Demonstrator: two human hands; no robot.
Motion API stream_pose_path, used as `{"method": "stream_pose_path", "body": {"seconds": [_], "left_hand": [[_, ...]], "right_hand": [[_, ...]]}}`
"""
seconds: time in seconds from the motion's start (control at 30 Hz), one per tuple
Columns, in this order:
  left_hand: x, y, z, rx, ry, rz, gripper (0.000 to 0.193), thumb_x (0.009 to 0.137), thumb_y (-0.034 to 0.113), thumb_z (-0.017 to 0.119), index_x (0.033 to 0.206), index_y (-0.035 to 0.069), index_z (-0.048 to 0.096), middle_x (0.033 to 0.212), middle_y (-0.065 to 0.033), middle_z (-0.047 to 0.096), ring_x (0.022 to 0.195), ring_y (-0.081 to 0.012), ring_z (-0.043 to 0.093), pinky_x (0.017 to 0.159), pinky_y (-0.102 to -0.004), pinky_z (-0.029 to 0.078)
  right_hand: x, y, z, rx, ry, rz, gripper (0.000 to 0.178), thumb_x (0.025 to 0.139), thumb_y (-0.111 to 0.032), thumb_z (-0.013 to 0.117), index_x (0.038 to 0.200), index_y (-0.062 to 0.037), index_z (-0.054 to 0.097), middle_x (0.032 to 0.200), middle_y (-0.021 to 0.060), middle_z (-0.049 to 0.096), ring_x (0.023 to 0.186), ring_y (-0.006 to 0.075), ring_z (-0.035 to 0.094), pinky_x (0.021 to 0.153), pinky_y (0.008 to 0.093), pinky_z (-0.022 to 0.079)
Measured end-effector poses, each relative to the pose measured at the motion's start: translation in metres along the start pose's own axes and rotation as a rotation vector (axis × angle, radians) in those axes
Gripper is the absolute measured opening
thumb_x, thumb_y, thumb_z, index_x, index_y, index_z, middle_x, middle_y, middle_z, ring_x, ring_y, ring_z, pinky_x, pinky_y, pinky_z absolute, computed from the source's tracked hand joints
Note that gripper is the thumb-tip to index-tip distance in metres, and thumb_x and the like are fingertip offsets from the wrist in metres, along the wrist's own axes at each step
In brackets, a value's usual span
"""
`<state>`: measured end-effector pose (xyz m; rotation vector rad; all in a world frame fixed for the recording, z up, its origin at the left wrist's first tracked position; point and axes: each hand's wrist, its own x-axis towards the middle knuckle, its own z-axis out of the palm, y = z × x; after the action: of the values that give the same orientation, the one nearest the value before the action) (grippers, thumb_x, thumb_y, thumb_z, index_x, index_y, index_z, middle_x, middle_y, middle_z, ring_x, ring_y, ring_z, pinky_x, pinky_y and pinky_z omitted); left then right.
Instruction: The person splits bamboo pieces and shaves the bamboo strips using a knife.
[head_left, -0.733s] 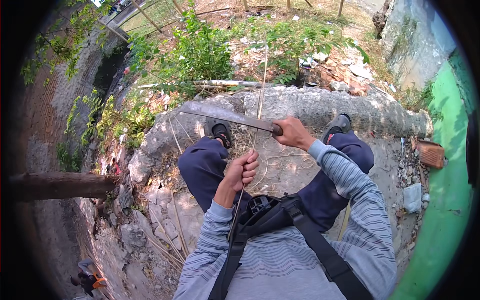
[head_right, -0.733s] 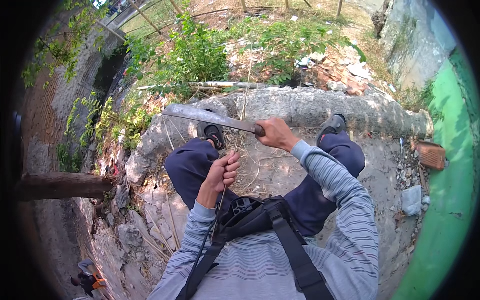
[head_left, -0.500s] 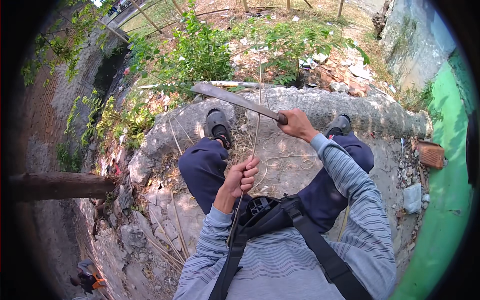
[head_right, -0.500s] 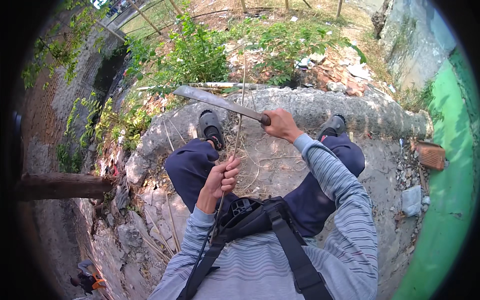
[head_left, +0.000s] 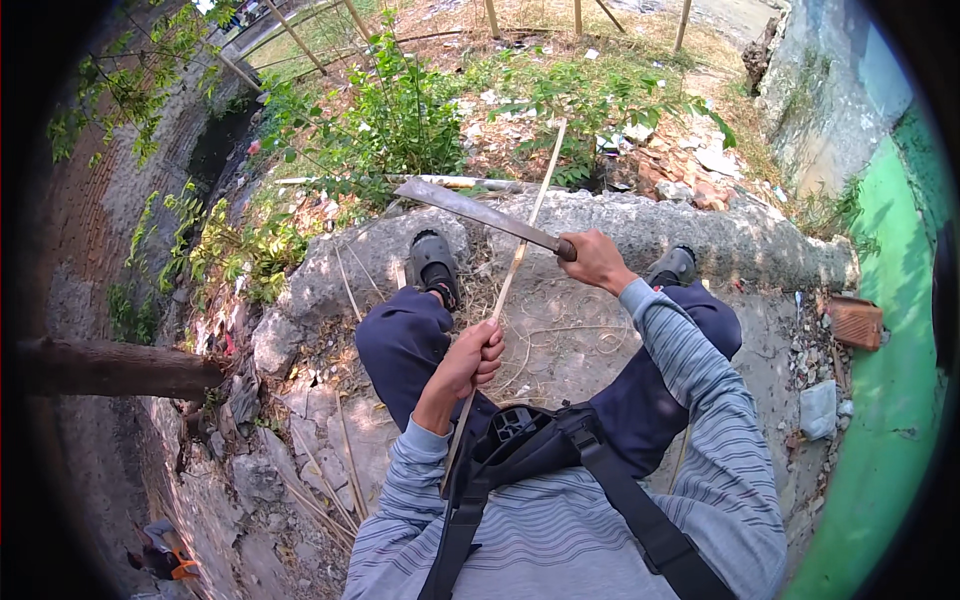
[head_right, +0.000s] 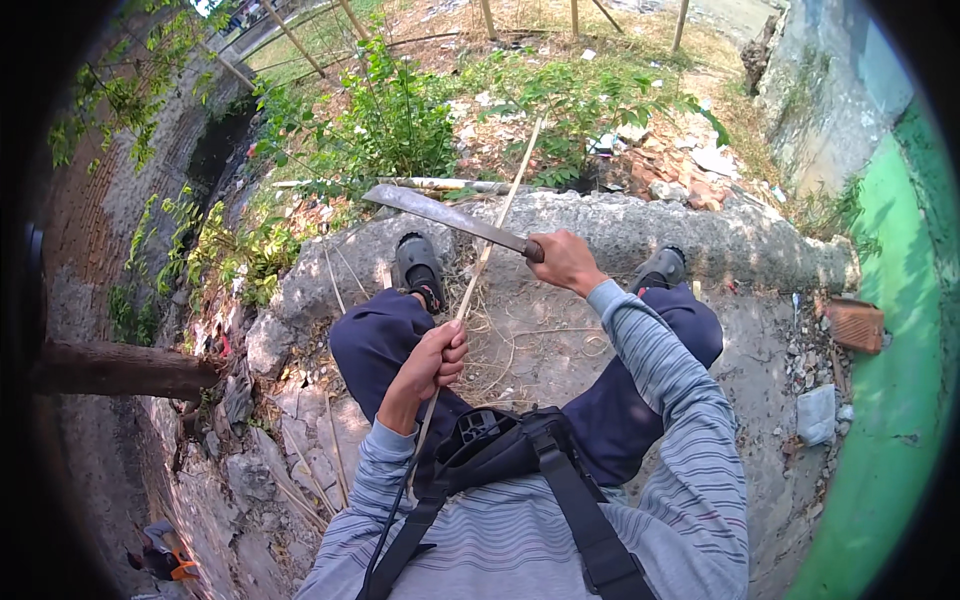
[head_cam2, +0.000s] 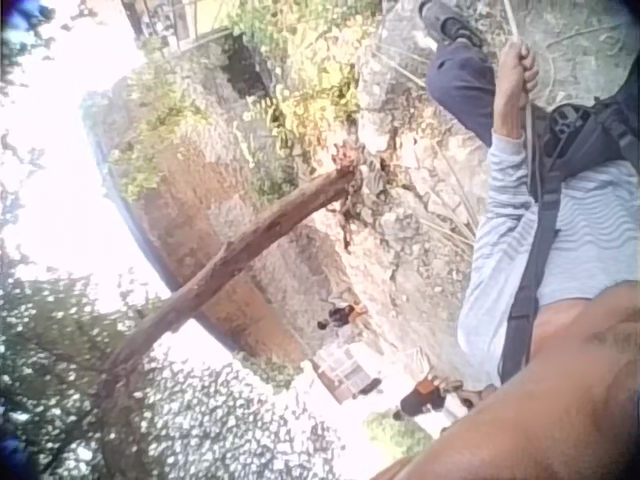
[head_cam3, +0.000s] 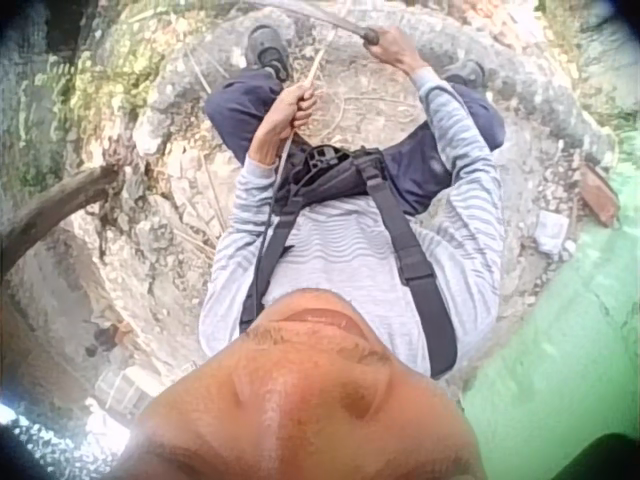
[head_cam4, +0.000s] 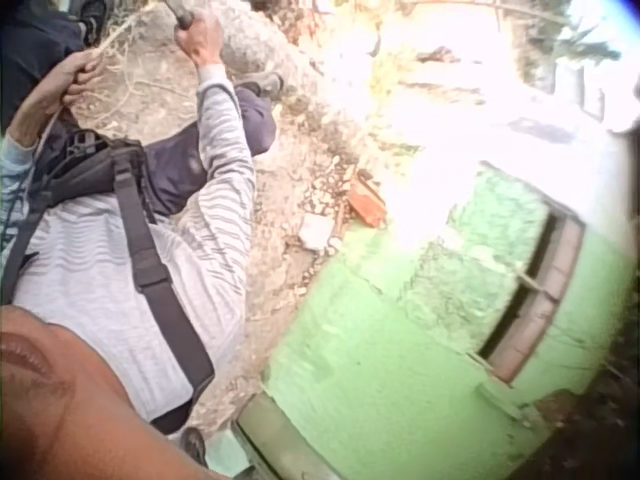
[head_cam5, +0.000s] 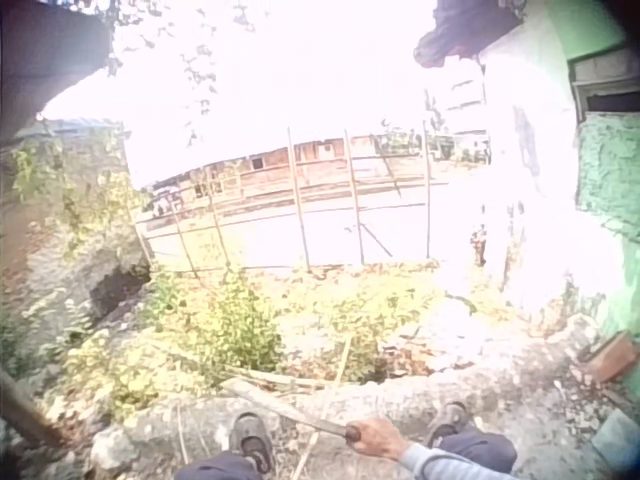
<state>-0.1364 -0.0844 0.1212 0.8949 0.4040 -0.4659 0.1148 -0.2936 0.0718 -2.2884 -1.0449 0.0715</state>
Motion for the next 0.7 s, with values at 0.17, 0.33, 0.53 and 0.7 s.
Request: {"method": "stream_pose_path", "body": {"seconds": [0.17,0.33,0.53,0.7], "left_hand": [[0.018,-0.006,0.009,0.187,0.198,0.049,0.034,0.114,0.038,0.044,0.089,0.015,0.045,0.064,0.0074,0.034,0.043,-0.0039,0.027,0.036,-0.0233,0.019],[0.01,-0.005,0.014,0.186,0.172,0.058,0.033,0.114,0.038,0.042,0.091,0.015,0.045,0.064,0.0074,0.033,0.043,-0.0036,0.024,0.036,-0.0234,0.018],[-0.003,-0.004,0.011,0.091,0.107,0.028,0.035,0.115,0.04,0.042,0.089,0.016,0.043,0.063,0.0084,0.029,0.043,-0.0023,0.021,0.036,-0.0221,0.015],[0.011,-0.005,0.005,-0.027,0.031,0.013,0.033,0.115,0.038,0.04,0.091,0.016,0.043,0.062,0.0084,0.027,0.042,-0.0028,0.019,0.036,-0.0227,0.014]], "right_hand": [[-0.019,-0.025,0.012,-0.071,-0.122,-0.068,0.018,0.08,-0.027,0.07,0.094,-0.0151,0.071,0.076,0.018,0.07,0.075,0.0429,0.07,0.069,0.0553,0.055],[-0.021,-0.025,0.019,-0.08,-0.112,-0.162,0.017,0.08,-0.028,0.07,0.092,-0.0153,0.069,0.071,0.0165,0.069,0.07,0.0419,0.069,0.066,0.0553,0.053],[-0.006,-0.01,0.011,0.049,-0.061,0.055,0.016,0.082,-0.028,0.072,0.087,-0.0124,0.07,0.074,0.0165,0.071,0.071,0.0409,0.07,0.067,0.05,0.056],[-0.028,-0.05,0.025,0.112,0.0,-0.123,0.02,0.077,-0.023,0.077,0.092,-0.0099,0.071,0.071,0.0185,0.067,0.07,0.0415,0.068,0.066,0.0509,0.054]]}}
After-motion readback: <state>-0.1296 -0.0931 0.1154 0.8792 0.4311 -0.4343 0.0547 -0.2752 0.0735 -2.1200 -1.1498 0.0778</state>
